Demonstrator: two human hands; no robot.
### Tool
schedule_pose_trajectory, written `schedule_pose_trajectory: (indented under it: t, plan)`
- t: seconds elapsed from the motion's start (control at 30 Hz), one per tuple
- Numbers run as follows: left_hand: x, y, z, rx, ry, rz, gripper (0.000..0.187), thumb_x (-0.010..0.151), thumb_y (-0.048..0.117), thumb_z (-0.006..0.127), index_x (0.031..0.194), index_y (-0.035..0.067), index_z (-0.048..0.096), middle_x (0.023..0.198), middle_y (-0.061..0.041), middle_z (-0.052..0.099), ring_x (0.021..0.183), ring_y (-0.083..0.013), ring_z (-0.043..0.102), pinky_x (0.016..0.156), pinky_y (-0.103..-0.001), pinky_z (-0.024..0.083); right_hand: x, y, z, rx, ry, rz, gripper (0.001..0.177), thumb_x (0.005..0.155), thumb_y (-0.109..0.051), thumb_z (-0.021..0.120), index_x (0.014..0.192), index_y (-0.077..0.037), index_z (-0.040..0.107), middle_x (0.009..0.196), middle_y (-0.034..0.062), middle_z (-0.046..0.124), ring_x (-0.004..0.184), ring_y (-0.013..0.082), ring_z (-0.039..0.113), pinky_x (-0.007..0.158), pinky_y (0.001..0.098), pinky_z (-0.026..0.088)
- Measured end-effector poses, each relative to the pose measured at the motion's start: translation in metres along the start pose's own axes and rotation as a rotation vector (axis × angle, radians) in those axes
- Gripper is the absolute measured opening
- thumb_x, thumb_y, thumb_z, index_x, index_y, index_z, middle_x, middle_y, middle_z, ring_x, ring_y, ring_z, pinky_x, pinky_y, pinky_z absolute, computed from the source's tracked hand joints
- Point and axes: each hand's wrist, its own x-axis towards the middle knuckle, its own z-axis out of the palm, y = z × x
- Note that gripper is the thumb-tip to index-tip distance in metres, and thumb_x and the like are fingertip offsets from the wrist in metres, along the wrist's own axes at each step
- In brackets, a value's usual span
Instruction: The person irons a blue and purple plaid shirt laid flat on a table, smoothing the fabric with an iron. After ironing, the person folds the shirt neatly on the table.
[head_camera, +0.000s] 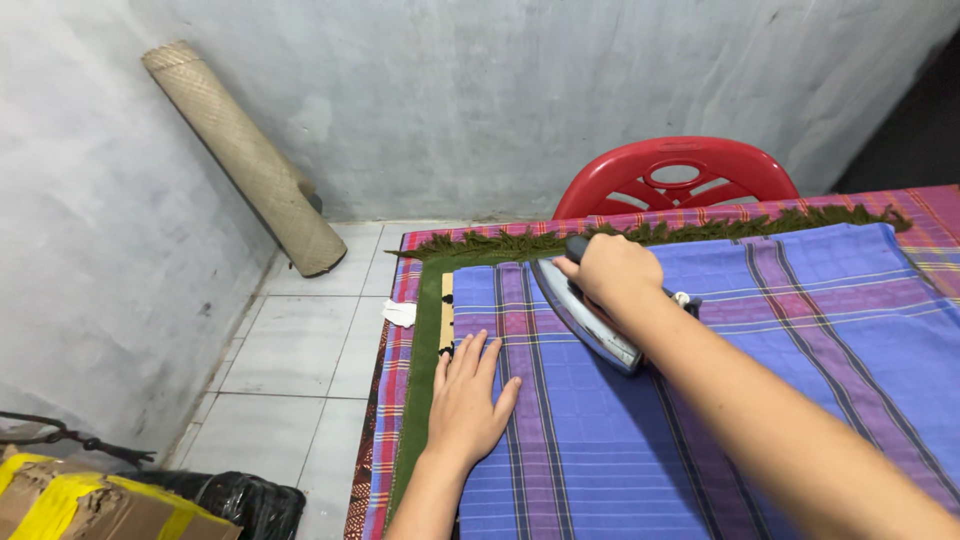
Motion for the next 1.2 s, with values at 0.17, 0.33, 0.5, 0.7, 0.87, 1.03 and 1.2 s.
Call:
schedule_pose_trajectory:
  t: [0.17,0.33,0.5,0.7,0.87,1.03,1.2]
  plan:
    - [-0.001,-0.001,0.001,-0.016,0.004,0.005,0.061,0.094,0.04,0.06,0.143,0.005,0.052,0.154,-0.018,0.043,0.147,-0.0333,0.032,0.12,-0.052,0.017,-0.042,0.015,-0.008,-0.058,-0.05,-0.059,0.071,0.085,-0.071,0.063,0.095,-0.002,0.076,0.093,0.0236,0.075,0.092,0.0402,0.075,0.081,0.0501,0.06]
    - [0.0,-0.002,0.004,-0.015,0.025,0.006,0.061,0.093,0.04,0.061,0.143,0.005,0.052,0.154,-0.018,0.043,0.147,-0.0331,0.033,0.12,-0.052,0.017,-0.075,0.027,-0.016,-0.07,-0.038,-0.051,0.074,0.083,-0.074,0.062,0.093,-0.002,0.072,0.088,0.0242,0.075,0.088,0.0407,0.075,0.079,0.0512,0.06]
    - [-0.001,-0.003,0.005,-0.007,0.028,0.005,0.06,0.094,0.04,0.061,0.143,0.005,0.052,0.154,-0.017,0.044,0.147,-0.0332,0.033,0.12,-0.052,0.017,-0.055,0.022,-0.013,-0.08,0.029,-0.054,0.072,0.087,-0.073,0.061,0.093,-0.002,0.074,0.088,0.0235,0.075,0.087,0.0398,0.075,0.078,0.0501,0.06]
    - [0.0,-0.004,0.005,0.002,0.009,0.004,0.061,0.094,0.041,0.06,0.143,0.007,0.052,0.154,-0.016,0.044,0.147,-0.0318,0.033,0.12,-0.052,0.017,-0.013,0.011,-0.003,-0.023,0.059,0.056,0.067,0.086,-0.07,0.064,0.1,-0.005,0.076,0.098,0.0199,0.076,0.094,0.0369,0.075,0.082,0.0475,0.06]
    - [0.001,-0.006,0.002,0.002,0.005,0.006,0.059,0.094,0.042,0.06,0.143,0.009,0.052,0.155,-0.014,0.043,0.148,-0.0306,0.033,0.12,-0.05,0.018,-0.015,0.012,-0.007,-0.004,-0.012,0.079,0.07,0.085,-0.071,0.065,0.105,-0.005,0.076,0.106,0.0195,0.075,0.101,0.0363,0.074,0.086,0.0475,0.059]
    - [0.0,-0.01,0.007,0.018,-0.001,0.011,0.06,0.093,0.043,0.06,0.143,0.01,0.052,0.155,-0.013,0.043,0.148,-0.0295,0.033,0.121,-0.05,0.019,-0.049,0.027,-0.01,-0.014,-0.107,0.125,0.071,0.085,-0.072,0.066,0.105,-0.005,0.077,0.108,0.0207,0.075,0.105,0.0371,0.073,0.089,0.0481,0.059]
    - [0.001,-0.012,0.007,0.013,0.004,0.025,0.06,0.094,0.043,0.059,0.143,0.011,0.052,0.156,-0.013,0.043,0.148,-0.0293,0.033,0.121,-0.049,0.02,-0.079,0.034,-0.019,0.01,-0.103,0.145,0.069,0.083,-0.07,0.068,0.106,-0.006,0.077,0.109,0.0199,0.075,0.106,0.0372,0.073,0.09,0.0482,0.058]
